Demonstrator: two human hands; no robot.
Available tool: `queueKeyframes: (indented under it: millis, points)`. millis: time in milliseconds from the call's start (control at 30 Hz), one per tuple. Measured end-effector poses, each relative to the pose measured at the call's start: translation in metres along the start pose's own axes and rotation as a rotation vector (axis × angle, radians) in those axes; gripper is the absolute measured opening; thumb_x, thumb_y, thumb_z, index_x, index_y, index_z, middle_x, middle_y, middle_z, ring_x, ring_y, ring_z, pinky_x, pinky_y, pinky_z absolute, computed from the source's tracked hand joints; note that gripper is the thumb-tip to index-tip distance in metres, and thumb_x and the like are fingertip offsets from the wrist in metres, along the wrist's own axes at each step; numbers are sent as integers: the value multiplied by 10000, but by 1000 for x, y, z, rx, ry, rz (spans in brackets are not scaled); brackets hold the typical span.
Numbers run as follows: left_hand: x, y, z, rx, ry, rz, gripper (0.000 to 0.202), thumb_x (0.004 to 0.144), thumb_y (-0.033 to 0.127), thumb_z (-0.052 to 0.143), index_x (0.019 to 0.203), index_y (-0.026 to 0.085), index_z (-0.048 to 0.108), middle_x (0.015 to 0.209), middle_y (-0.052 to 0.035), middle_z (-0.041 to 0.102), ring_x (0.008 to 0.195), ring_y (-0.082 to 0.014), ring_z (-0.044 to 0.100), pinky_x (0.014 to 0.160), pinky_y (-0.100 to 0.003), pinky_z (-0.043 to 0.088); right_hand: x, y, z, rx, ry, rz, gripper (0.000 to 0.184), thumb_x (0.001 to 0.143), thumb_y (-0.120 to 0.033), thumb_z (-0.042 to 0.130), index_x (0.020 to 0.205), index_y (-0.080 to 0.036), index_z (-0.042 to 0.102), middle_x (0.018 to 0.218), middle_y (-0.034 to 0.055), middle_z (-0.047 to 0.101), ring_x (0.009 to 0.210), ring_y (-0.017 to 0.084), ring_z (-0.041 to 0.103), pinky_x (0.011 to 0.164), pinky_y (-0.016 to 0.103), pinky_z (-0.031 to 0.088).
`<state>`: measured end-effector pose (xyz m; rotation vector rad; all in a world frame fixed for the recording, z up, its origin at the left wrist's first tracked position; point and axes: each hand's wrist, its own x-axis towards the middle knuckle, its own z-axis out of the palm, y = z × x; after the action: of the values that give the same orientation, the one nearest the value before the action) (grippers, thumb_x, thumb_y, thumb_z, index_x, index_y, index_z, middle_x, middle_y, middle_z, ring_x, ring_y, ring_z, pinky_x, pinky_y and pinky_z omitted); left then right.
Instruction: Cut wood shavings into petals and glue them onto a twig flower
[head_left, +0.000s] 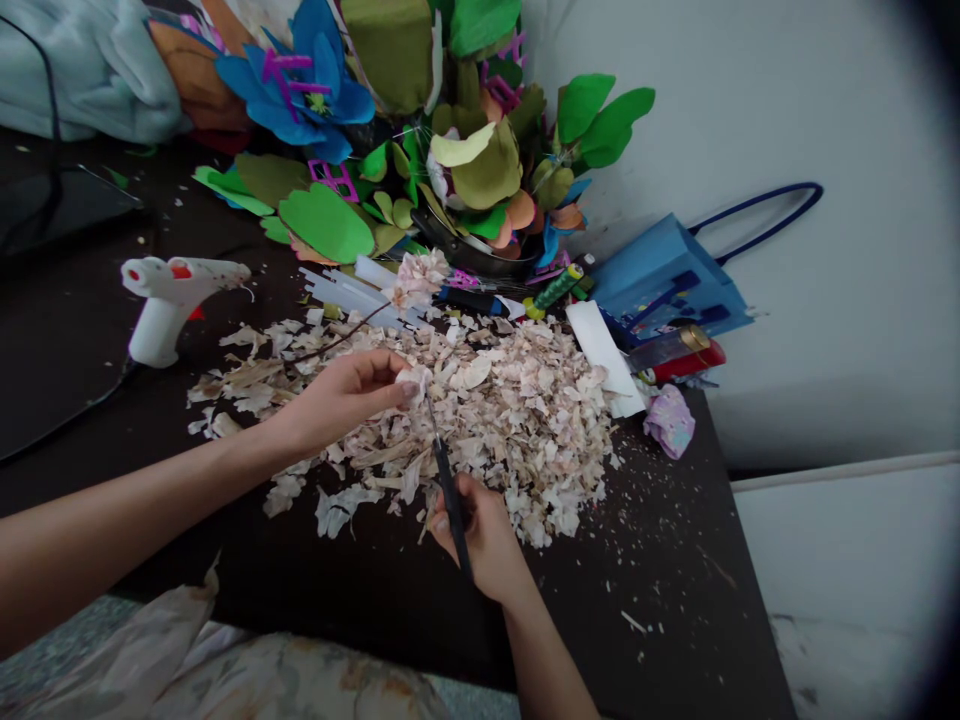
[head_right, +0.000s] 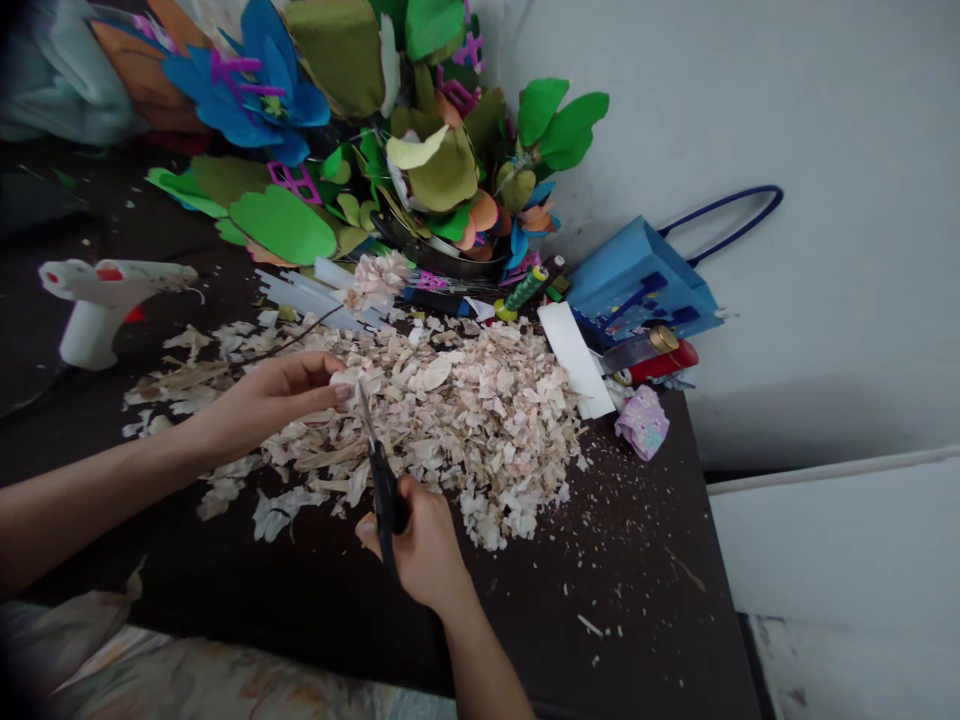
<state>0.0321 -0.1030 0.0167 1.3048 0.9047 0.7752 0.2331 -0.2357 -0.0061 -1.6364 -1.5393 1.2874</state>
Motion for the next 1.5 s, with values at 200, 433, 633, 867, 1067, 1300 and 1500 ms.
queueKeyframes:
  millis: [200,433,633,867,1067,1300,1500]
  points:
    - [0,2,1,28,-17,7,218,804,380,669,819,177,591,706,0,581,649,-136,530,603,-259,407,-1,-1,0,-5,-3,1,166,807,-289,638,787,-191,506,682,8,628,609,152,583,575,238,413]
    - [2,-2,-3,38,-36,21,218,803,388,679,818,192,584,679,10,548,602,-126,492,557,-251,377,-1,-2,-1,97,-12,10,253,829,-400,632,745,-193,511,612,-27,536,524,112,470,505,218,364]
    - [3,-5,-7,64,-43,33,191,810,384,684,813,208,609,678,1,569,580,-125,481,540,-248,372,-1,2,0,147,-17,40,281,829,-433,634,734,-195,519,583,-42,506,487,103,440,479,214,360]
    - [5,-5,-10,89,-44,39,203,827,405,665,832,205,627,734,-27,645,648,-147,563,596,-257,418,0,8,0,80,10,32,298,845,-465,613,738,-200,529,564,-43,512,477,109,462,479,217,374]
    - [5,-2,-8,95,-40,39,221,827,407,658,830,190,619,742,-30,641,666,-153,565,610,-263,426,-1,2,-2,14,11,24,228,826,-380,630,742,-198,521,609,-18,583,534,128,535,520,222,403]
    - [4,-6,-10,160,-60,84,172,840,376,648,854,206,624,698,-16,598,580,-131,508,542,-254,399,-1,0,-4,-55,-11,55,177,761,-264,678,789,-208,513,747,15,691,646,173,644,624,255,475]
    - [3,-3,-14,292,-63,134,178,853,364,624,882,191,654,713,-39,624,599,-145,545,545,-256,418,0,3,-5,-51,-3,33,185,772,-269,678,773,-212,501,770,19,692,651,172,653,631,260,482]
